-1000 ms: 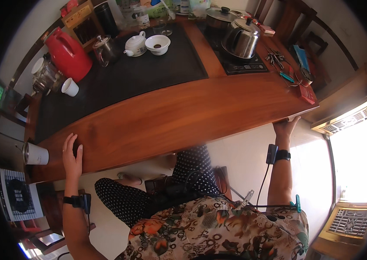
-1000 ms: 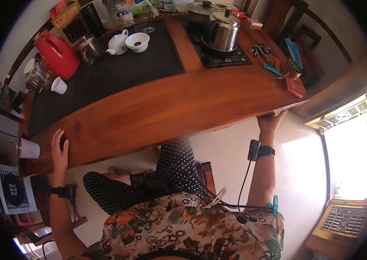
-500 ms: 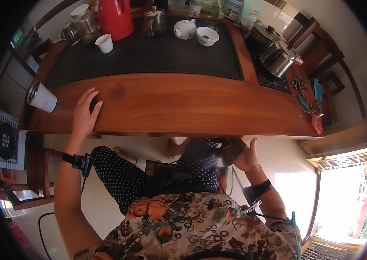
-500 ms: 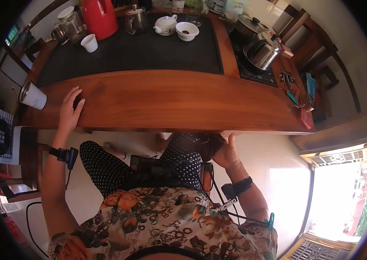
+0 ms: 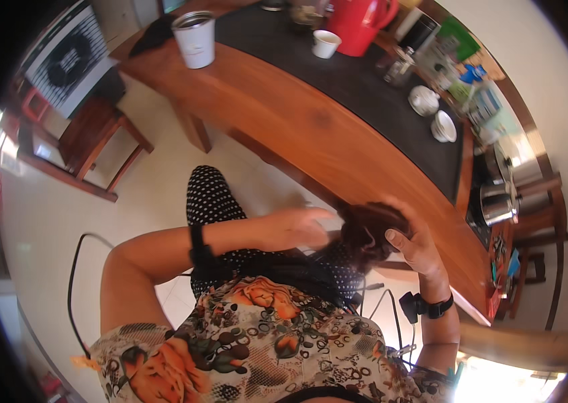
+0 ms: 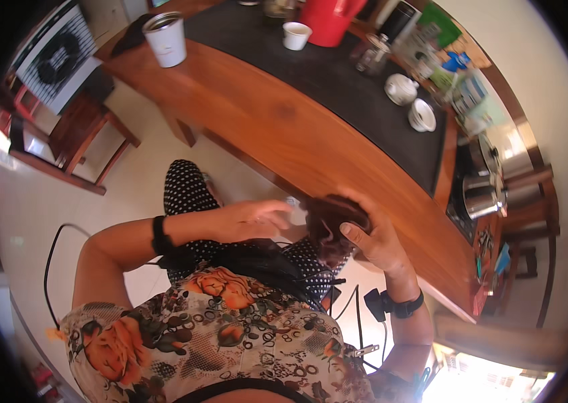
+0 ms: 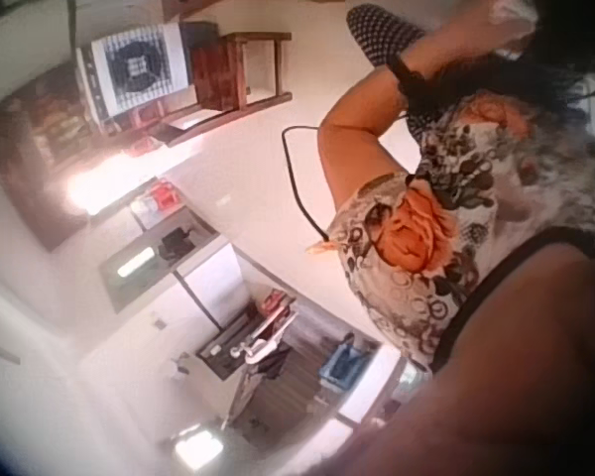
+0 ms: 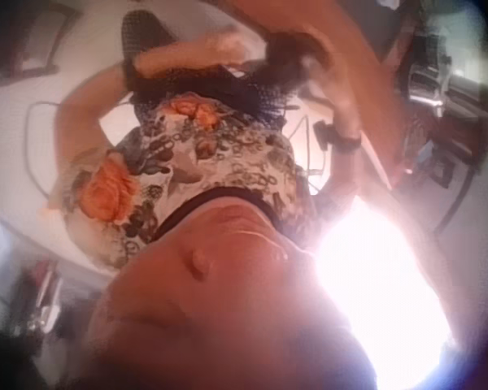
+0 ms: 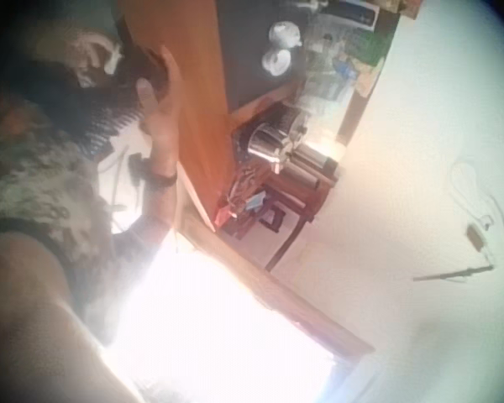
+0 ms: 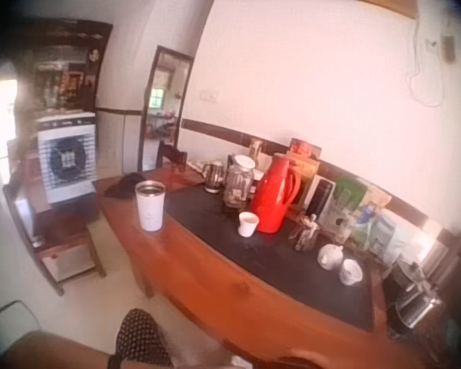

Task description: The person wipes a wooden table and several tea-making items with a cloth, including a lid and a metal bowl.

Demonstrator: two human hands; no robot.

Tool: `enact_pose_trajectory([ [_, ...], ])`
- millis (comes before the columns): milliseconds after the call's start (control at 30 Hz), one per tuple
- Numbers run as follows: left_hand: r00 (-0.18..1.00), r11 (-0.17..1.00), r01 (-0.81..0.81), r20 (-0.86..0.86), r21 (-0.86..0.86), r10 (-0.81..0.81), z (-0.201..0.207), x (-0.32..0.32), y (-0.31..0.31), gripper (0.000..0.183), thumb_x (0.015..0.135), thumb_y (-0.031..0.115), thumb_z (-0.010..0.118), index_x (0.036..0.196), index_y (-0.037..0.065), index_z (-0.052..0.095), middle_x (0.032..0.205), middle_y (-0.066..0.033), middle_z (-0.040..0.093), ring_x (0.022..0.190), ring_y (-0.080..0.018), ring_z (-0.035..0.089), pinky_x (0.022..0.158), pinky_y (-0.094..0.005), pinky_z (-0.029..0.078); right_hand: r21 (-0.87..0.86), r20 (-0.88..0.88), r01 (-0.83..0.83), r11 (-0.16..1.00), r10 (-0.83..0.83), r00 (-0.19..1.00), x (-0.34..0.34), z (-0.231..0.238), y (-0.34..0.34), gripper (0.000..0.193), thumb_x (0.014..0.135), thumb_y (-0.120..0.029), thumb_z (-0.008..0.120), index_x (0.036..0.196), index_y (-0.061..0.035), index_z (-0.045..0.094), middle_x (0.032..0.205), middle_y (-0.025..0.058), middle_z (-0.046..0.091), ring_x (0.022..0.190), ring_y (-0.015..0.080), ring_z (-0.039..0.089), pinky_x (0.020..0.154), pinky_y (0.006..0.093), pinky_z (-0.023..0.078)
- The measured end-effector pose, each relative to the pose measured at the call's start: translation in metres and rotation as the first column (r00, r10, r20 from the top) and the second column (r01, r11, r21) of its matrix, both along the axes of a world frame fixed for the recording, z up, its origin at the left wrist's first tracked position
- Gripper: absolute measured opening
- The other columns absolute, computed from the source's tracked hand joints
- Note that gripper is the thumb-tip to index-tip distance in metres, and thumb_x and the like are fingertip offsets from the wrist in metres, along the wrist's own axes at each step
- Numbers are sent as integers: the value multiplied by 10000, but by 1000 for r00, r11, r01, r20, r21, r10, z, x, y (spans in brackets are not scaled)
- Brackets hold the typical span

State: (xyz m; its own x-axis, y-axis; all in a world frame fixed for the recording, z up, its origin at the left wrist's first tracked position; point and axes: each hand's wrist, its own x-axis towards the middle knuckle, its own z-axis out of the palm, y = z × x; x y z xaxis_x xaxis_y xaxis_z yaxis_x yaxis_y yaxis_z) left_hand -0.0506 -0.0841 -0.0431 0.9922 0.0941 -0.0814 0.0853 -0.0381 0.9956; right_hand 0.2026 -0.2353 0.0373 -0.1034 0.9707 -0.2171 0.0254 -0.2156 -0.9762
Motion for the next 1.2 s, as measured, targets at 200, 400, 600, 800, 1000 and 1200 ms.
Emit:
enact_pose_trajectory([
  [200, 942, 305, 224, 286, -926, 177, -34, 23, -9, 543, 1041, 352, 441, 1467, 30, 346, 1420, -180, 482, 1292, -270, 500, 966, -357, 500, 13, 299, -388, 922, 367, 881, -60, 21, 51, 867, 936, -192, 675, 1581, -122, 100, 1445, 216, 437, 1333, 328, 455, 1025, 405, 447],
  [400, 851, 243, -178, -25, -953, 525, -35, -30, 4, 408, 981, 120, 436, 1356, -41, 452, 1342, -178, 551, 1214, -297, 566, 1022, -415, 485, 256, 462, -13, 966, -111, 880, 6, 19, 42, 576, 955, -156, 627, 1465, -19, 399, 1309, 153, 571, 1174, 251, 569, 982, 381, 470],
  [600, 601, -44, -358, -266, -933, 753, -77, -10, 57, 396, 965, 211, 415, 1238, -72, 464, 1258, -256, 563, 1083, -375, 610, 960, -504, 500, 181, 939, -82, 980, -148, 309, 32, -19, 28, 566, 932, -171, 587, 1448, -16, 413, 1458, 198, 434, 1350, 368, 400, 1122, 448, 313],
  [800, 267, -231, -507, -407, -830, 874, -46, -38, 97, 399, 933, 289, 456, 1196, -10, 474, 1162, -219, 582, 1022, -403, 603, 897, -570, 485, 219, 968, -208, 953, -186, 168, 30, -24, 22, 589, 937, -252, 502, 1472, -32, 393, 1563, 194, 301, 1457, 394, 234, 1189, 477, 157],
  [1000, -100, -307, -457, -294, -835, 950, -93, -110, 208, 206, 950, 290, 513, 941, 84, 522, 893, -77, 589, 799, -238, 599, 725, -427, 517, 203, 972, -190, 961, -174, 159, 26, -18, 19, 604, 921, -250, 504, 1474, -34, 391, 1562, 189, 308, 1458, 388, 239, 1188, 486, 148],
  [1200, -249, -279, -633, -152, -722, 957, -67, -128, 221, 208, 961, 237, 525, 968, 30, 544, 862, -56, 589, 757, -188, 589, 670, -354, 491, 254, 961, -207, 945, -222, 165, 31, -24, 18, 601, 912, -235, 511, 1466, -31, 399, 1552, 190, 321, 1449, 393, 253, 1181, 485, 167],
])
